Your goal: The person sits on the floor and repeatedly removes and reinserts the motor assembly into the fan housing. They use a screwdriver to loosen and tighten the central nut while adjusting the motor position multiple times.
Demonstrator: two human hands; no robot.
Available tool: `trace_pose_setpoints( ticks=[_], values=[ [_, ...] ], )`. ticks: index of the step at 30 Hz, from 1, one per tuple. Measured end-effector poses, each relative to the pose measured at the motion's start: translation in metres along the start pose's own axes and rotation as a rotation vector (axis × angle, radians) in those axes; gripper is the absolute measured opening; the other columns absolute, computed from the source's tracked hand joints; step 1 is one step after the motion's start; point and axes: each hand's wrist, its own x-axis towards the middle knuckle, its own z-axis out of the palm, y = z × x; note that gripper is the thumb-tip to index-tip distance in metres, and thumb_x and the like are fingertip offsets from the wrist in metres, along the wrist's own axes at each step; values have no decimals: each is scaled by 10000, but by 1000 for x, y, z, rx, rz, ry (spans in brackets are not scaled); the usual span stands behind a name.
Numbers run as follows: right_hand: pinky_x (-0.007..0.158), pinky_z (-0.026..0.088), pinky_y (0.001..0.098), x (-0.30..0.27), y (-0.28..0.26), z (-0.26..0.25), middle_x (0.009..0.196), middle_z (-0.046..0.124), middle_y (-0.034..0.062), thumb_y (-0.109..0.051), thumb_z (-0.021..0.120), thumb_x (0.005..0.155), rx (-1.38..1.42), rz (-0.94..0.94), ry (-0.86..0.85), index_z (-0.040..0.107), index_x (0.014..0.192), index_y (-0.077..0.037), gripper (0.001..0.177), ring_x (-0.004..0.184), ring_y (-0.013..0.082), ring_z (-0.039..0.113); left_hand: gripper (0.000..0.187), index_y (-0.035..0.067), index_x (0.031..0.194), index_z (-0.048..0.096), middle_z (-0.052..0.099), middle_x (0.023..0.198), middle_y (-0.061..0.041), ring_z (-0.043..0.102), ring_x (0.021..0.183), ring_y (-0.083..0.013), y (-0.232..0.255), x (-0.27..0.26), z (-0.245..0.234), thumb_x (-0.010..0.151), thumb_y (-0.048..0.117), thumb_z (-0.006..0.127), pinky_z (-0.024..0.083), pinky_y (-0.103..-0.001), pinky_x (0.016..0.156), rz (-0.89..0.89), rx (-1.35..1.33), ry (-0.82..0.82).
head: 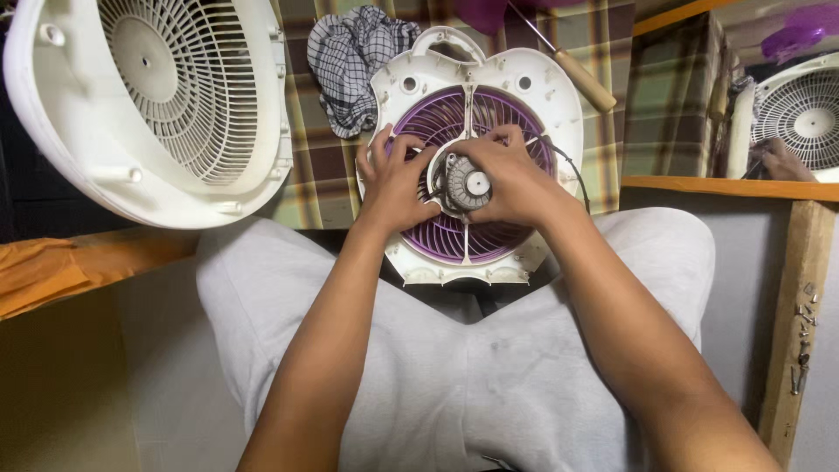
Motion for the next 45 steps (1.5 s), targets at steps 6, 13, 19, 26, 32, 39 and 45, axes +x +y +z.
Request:
trace_pose_setpoints(
  ticks=[6,13,19,26,32,39,45],
  values=[
    [1107,305,568,-1,-8,-7,1525,474,62,-305,1022,405,-128,10,-10,545,1419,-230,1123,1381,398,339,921,171,1362,640,459,1384,-110,155,1473,-420,-1,0,2,505,330,935,21,-667,1165,23,32,14],
    [1191,265,535,-31,21,-34,1596,369,125,-325,1004,428,175,79,191,486,1493,-158,1196,1452,398,259,926,181,1365,625,446,1397,-100,145,1484,-408,0,0,3,506,331,936,14,-657,1183,6,40,-10],
    [1096,418,490,-66,70,-49,1373,622,146,-356,864,809,66,377,250,618,1320,-104,621,1307,351,469,943,193,1364,614,447,1399,-93,141,1487,-393,2,4,0,492,313,951,-13,-651,1201,-35,68,-68],
    [814,533,424,-55,76,-33,971,734,153,-261,592,1047,257,511,197,713,1110,-70,234,868,255,688,918,180,1372,623,455,1418,-94,139,1493,-408,4,4,-2,525,324,945,-27,-662,1203,-4,73,-42],
    [837,508,438,-38,51,-35,1009,684,177,-140,656,1045,130,213,587,728,1101,-32,141,942,335,659,941,171,1395,612,447,1431,-94,137,1495,-414,0,1,1,532,342,946,-25,-659,1208,27,107,-36],
    [947,454,471,17,54,-46,976,667,114,-161,769,1013,-241,-60,590,782,1077,-81,103,1042,328,590,950,208,1415,592,428,1455,-84,109,1514,-404,-3,3,4,549,363,950,-43,-665,1207,9,111,-64],
    [940,412,457,33,73,-55,1002,664,81,-179,770,1029,-332,-112,506,794,1134,-112,126,1026,297,565,1257,183,1528,457,357,1508,-126,55,1487,-436,9,7,-21,409,440,969,-90,-682,1163,1,1,-111]
  ],
)
